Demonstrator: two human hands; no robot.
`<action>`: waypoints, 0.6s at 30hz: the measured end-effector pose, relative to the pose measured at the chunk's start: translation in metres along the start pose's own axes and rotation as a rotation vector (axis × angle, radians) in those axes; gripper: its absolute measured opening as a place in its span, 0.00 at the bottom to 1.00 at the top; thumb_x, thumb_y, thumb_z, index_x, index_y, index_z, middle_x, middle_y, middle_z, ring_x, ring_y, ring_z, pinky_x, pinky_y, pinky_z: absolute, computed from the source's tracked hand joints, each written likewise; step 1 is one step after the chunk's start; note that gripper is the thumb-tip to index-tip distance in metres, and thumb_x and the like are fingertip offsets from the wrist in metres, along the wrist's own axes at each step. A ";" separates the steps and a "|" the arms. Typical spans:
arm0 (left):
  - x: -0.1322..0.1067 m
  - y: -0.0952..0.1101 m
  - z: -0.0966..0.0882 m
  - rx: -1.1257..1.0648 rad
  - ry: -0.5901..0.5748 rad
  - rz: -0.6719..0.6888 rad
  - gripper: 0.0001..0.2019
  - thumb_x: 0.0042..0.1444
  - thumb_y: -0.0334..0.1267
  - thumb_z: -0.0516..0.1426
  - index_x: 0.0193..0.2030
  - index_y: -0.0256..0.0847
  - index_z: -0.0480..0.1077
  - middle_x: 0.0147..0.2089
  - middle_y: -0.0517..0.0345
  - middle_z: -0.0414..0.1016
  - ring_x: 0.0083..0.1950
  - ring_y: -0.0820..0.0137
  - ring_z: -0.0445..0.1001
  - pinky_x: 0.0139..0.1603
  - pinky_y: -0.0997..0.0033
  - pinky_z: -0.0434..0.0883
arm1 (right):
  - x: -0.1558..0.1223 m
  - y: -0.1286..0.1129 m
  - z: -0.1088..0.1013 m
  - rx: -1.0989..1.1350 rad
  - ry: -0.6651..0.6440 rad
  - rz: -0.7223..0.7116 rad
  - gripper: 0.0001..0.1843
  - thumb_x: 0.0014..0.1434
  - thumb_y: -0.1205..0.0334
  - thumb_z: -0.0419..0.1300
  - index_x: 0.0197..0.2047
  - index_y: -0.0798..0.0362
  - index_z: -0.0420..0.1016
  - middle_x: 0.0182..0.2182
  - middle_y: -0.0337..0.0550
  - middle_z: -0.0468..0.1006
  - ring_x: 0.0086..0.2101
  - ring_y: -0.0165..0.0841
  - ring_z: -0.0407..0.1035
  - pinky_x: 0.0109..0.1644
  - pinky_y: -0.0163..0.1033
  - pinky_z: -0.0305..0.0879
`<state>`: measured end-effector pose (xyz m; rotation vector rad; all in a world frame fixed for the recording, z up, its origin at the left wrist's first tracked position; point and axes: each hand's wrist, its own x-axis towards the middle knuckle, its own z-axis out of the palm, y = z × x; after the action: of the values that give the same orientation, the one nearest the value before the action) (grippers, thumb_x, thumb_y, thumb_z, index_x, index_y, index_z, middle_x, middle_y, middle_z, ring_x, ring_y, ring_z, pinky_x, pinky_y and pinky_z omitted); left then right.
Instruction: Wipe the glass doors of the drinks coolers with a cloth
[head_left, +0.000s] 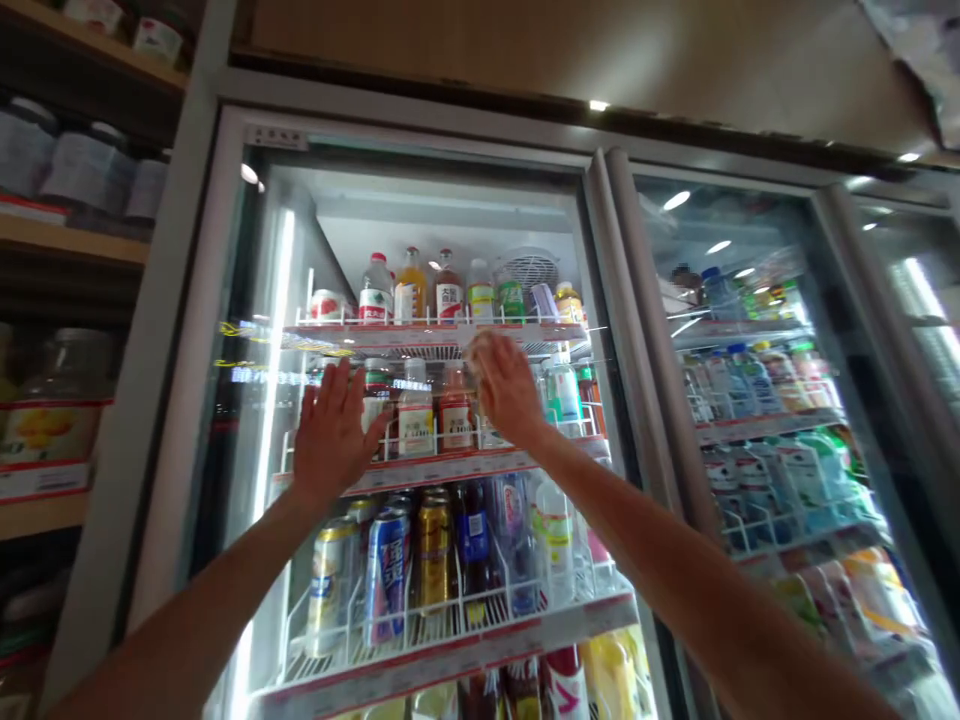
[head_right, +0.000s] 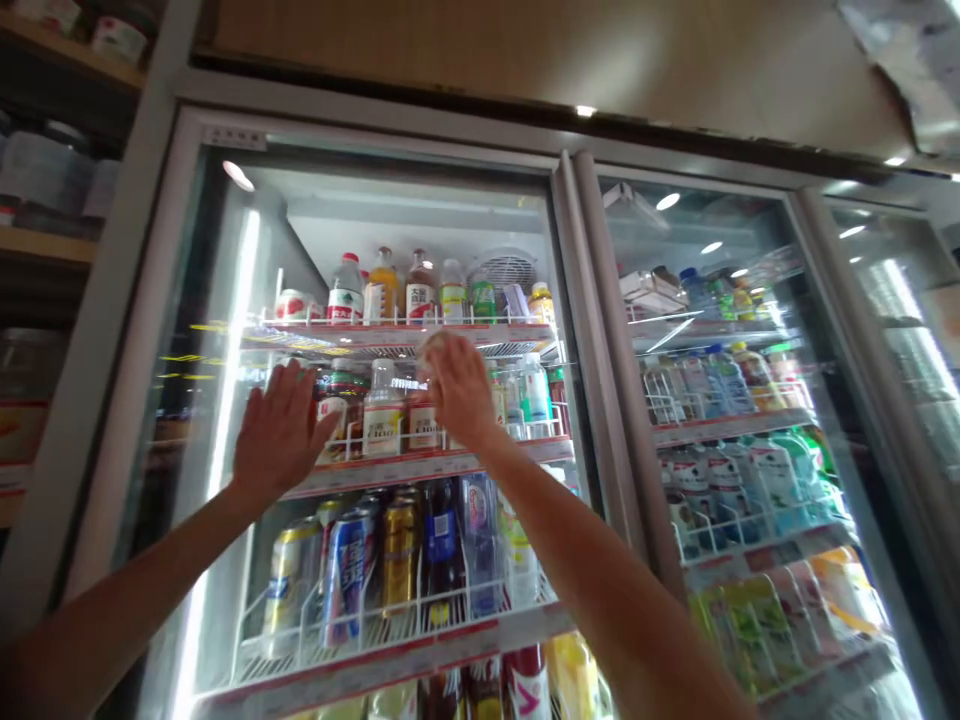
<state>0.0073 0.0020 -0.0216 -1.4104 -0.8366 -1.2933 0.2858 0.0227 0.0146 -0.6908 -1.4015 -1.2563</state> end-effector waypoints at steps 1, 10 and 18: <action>0.000 0.000 0.000 -0.010 -0.001 -0.002 0.32 0.61 0.53 0.43 0.67 0.36 0.46 0.69 0.42 0.47 0.70 0.54 0.45 0.67 0.45 0.47 | -0.004 -0.003 0.002 0.006 -0.035 -0.101 0.24 0.63 0.62 0.46 0.61 0.50 0.58 0.63 0.43 0.57 0.64 0.37 0.47 0.65 0.48 0.50; 0.001 0.003 -0.002 -0.044 -0.029 -0.031 0.32 0.60 0.52 0.44 0.67 0.36 0.47 0.69 0.42 0.46 0.70 0.54 0.43 0.67 0.44 0.45 | -0.029 0.029 -0.008 -0.028 0.129 0.281 0.28 0.62 0.64 0.44 0.65 0.56 0.53 0.63 0.52 0.55 0.64 0.44 0.44 0.64 0.57 0.50; -0.050 0.034 -0.002 -0.033 -0.063 0.129 0.32 0.61 0.47 0.46 0.69 0.44 0.38 0.69 0.48 0.46 0.70 0.59 0.42 0.68 0.49 0.46 | -0.052 0.024 -0.013 -0.084 0.217 0.393 0.30 0.63 0.64 0.43 0.68 0.52 0.44 0.64 0.52 0.53 0.64 0.47 0.45 0.60 0.63 0.52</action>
<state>0.0294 -0.0019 -0.0778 -1.5126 -0.7564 -1.1741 0.3245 0.0287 -0.0285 -0.8159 -0.9825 -1.0449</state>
